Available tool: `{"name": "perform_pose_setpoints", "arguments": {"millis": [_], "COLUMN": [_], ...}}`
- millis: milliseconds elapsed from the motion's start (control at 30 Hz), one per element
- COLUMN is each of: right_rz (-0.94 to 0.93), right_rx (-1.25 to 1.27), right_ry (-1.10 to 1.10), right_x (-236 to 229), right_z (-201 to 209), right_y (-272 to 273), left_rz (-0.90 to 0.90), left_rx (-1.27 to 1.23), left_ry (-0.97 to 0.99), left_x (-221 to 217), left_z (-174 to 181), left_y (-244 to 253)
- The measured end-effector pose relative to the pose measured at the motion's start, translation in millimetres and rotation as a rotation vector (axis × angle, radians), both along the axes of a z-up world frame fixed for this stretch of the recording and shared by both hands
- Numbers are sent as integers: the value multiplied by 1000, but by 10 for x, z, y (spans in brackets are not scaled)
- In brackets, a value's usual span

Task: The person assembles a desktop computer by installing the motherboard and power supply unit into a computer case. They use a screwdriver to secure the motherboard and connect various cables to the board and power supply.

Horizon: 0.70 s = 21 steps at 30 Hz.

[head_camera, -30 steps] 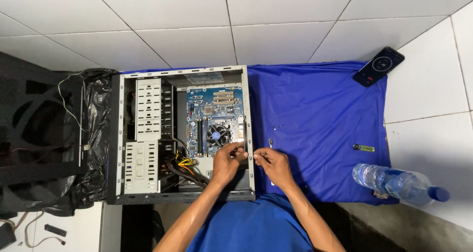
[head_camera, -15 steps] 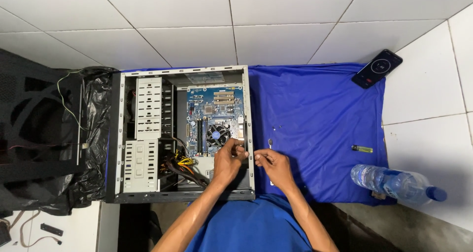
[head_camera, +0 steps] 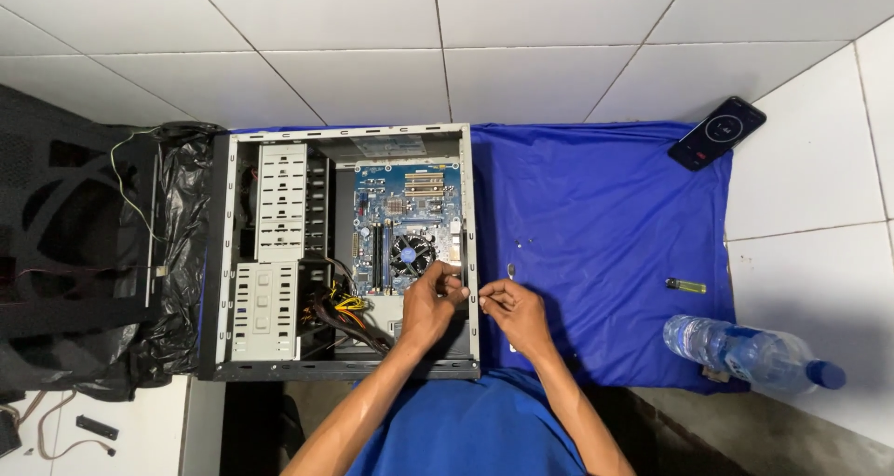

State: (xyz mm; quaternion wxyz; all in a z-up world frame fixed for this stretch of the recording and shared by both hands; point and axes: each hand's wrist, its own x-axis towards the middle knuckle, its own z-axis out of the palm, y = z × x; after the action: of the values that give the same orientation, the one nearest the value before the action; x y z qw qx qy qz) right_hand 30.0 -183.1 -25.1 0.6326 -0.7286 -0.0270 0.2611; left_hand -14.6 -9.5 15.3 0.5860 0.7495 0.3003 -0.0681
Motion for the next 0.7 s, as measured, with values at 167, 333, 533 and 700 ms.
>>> {"name": "perform_pose_setpoints", "arguments": {"millis": [167, 333, 533, 700], "right_rz": [-9, -34, -87, -216], "right_rx": [92, 122, 117, 206], "right_ry": [31, 71, 111, 277], "right_x": [-9, 10, -8, -54], "right_z": [-173, -67, 92, 53], "right_y": [6, -19, -27, 45], "left_rz": [-18, -34, -60, -39], "left_rx": [-2, -10, -60, -152], "left_ry": [26, 70, 42, 27], "left_x": [35, 46, 22, 32], "left_z": [51, -26, -43, -154], "left_y": [10, 84, 150, 118]}}
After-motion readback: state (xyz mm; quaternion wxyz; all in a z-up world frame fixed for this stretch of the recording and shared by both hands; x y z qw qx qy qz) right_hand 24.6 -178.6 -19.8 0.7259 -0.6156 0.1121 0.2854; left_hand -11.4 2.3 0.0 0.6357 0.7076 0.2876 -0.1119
